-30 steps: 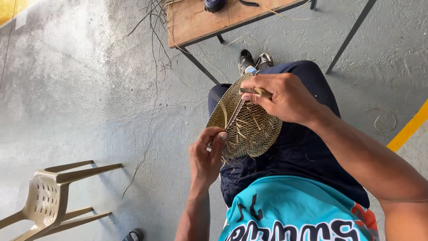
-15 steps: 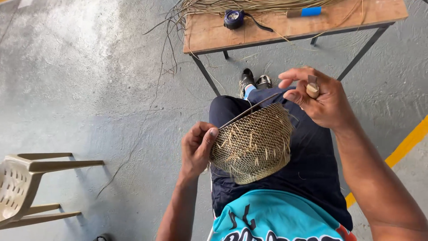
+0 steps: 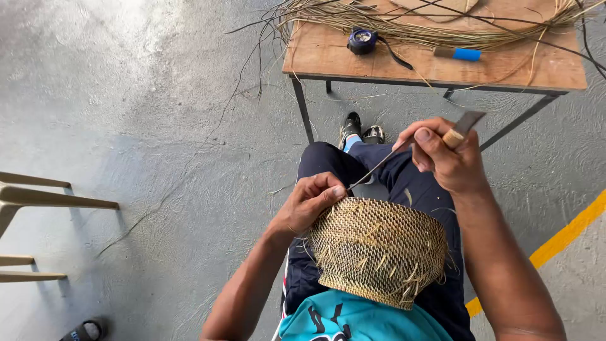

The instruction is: The recorder is weaving a basket using dried plant fibers and various hand tools.

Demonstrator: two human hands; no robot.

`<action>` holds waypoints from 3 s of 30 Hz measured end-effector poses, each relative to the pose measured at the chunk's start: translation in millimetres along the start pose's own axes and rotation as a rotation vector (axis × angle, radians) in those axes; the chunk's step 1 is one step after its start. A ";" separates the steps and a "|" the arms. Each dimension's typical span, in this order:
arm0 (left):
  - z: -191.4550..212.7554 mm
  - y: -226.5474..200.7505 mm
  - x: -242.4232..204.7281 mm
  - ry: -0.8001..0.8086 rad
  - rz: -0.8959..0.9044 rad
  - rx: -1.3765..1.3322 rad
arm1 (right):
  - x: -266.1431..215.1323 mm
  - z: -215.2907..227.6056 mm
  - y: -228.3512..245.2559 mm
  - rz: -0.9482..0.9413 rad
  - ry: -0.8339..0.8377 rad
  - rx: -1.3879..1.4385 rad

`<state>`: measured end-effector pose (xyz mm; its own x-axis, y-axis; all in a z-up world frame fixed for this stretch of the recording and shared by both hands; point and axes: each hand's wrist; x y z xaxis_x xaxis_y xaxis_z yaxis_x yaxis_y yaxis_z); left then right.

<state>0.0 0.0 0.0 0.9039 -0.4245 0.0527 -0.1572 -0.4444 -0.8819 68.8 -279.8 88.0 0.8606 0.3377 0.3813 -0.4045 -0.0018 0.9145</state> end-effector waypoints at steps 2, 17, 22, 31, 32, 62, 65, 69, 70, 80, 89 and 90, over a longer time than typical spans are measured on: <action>6.0 7.8 7.6 0.013 0.007 -0.028 | 9.7 -5.5 -10.7 -0.013 -0.007 0.101; 35.1 22.1 45.4 -0.018 0.035 -0.196 | 5.3 35.3 -47.5 -0.184 0.082 -0.072; 44.5 41.8 51.4 0.083 0.022 -0.236 | 1.7 29.3 -30.2 -0.412 0.537 -0.582; 47.4 45.8 58.2 0.082 0.086 -0.327 | 23.8 13.7 -31.7 -0.023 0.738 -0.739; 47.5 39.3 58.5 0.071 0.106 -0.346 | 31.0 10.0 -29.7 -0.049 0.747 -0.726; 22.4 16.6 56.2 0.137 0.105 -0.268 | -6.1 -3.9 -28.5 0.416 0.517 -1.035; 24.6 19.2 56.1 0.150 0.114 -0.289 | -5.6 -8.5 -25.7 0.535 0.454 -1.006; 18.8 13.6 52.2 0.178 0.096 -0.249 | -9.1 -9.8 -21.5 0.486 0.475 -0.963; 15.5 8.7 51.1 0.165 0.112 -0.231 | -9.8 -9.3 -20.9 0.447 0.480 -0.962; 15.8 13.6 61.9 0.220 0.082 -0.141 | -18.2 5.0 -33.6 0.237 0.553 -0.805; 10.2 14.6 62.4 0.287 0.029 -0.089 | -32.9 6.5 -35.5 0.257 0.463 -0.720; 10.0 14.5 62.2 0.291 0.014 -0.067 | -34.4 6.7 -35.1 0.241 0.451 -0.722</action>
<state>57.9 -25.0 -14.2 0.7510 -0.6348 0.1817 -0.2035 -0.4843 -0.8509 55.4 -297.6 43.7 0.5843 0.7441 0.3239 -0.7871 0.4224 0.4495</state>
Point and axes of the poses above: each hand's wrist, its own x-axis towards the middle knuckle, its own z-axis out of the back of the hand, y = z × x, and after that the axes turned 6 degrees about -x, right-handed
